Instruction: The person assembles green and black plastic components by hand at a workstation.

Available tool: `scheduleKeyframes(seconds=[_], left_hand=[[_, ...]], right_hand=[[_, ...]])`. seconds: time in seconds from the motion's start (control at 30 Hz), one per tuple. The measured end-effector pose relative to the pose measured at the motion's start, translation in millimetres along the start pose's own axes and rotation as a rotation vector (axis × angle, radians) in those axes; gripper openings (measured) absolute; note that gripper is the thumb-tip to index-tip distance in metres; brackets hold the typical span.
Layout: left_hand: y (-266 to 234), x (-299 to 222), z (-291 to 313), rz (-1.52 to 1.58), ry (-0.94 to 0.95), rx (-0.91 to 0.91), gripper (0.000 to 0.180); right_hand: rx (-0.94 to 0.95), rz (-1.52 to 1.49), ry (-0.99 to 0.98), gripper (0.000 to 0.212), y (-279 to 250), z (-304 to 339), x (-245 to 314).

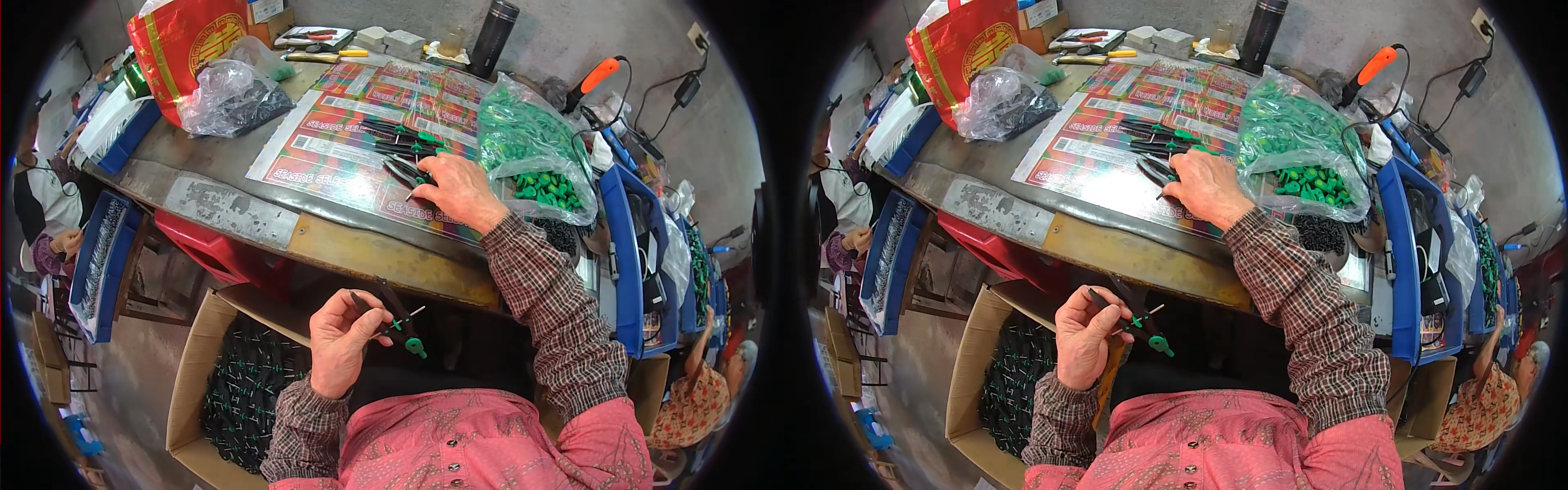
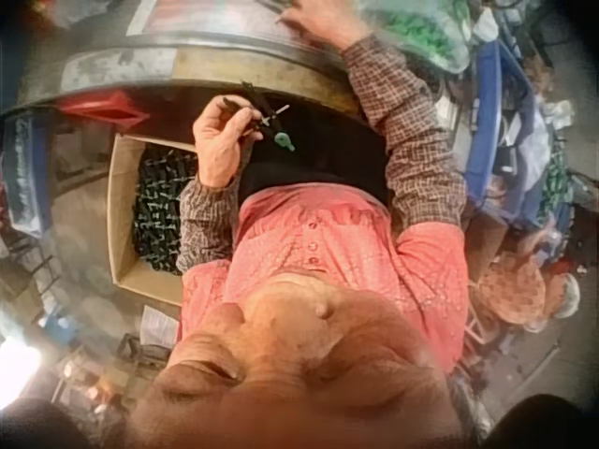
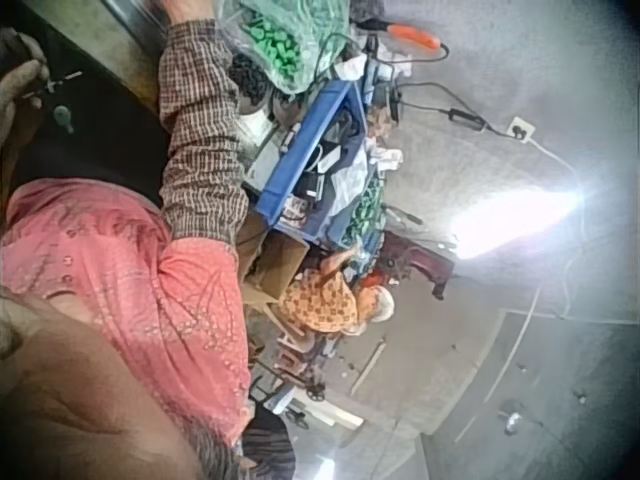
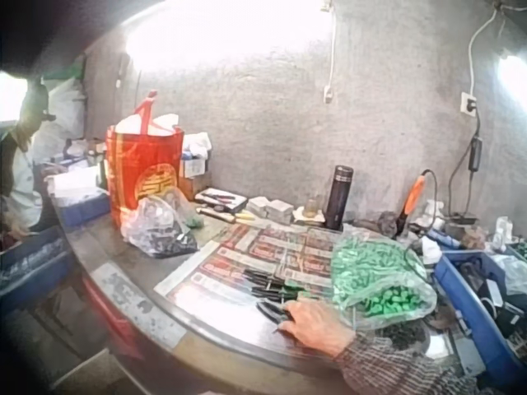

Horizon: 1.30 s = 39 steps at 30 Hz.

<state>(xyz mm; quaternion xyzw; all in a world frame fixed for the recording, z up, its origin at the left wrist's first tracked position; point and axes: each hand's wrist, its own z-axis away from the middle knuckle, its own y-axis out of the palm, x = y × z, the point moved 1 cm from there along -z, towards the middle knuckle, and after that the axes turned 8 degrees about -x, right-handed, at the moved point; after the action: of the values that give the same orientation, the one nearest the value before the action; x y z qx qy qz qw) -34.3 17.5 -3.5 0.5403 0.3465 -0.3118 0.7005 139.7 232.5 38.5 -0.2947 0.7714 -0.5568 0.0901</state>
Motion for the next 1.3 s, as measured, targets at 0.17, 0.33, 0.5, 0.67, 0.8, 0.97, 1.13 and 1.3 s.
scheduleKeyframes(seconds=[0.17, 0.33, 0.5, 0.67, 0.8, 0.97, 1.13, 1.3], left_hand=[[-2.7, -0.3, -2.2, 0.043, -0.038, -0.01, 0.01], [-2.2, 2.1, -4.5, 0.045, -0.006, -0.049, 0.014], [5.4, 6.5, -1.9, 0.073, 0.013, 0.003, 0.02], [20.0, 15.2, 4.0, 0.051, -0.004, 0.05, 0.018], [16.8, 25.3, 9.3, -0.043, 0.029, 0.147, 0.016], [29.0, 27.4, 19.0, -0.039, -0.005, 0.177, 0.011], [24.0, 33.7, 25.9, -0.013, 0.019, 0.198, 0.011], [18.2, 35.0, 24.5, 0.022, -0.004, 0.171, 0.012]], right_hand=[[0.062, -0.408, 0.146, 0.032, -15.1, 4.8, 3.3], [0.224, -0.87, 0.181, 0.025, -48.8, 36.9, 30.3], [0.399, -0.883, 0.11, 0.029, -68.8, 93.5, 69.0], [0.311, -0.82, 0.078, 0.028, -60.4, 130.5, 74.5], [0.251, -0.682, -0.019, 0.025, -68.0, 142.5, 71.1], [0.252, -0.919, 0.124, 0.02, -63.3, 152.7, 63.9], [0.381, -1.049, 0.303, 0.016, -71.4, 155.3, 65.7], [0.403, -1.066, 0.345, 0.011, -71.0, 153.8, 64.3]])
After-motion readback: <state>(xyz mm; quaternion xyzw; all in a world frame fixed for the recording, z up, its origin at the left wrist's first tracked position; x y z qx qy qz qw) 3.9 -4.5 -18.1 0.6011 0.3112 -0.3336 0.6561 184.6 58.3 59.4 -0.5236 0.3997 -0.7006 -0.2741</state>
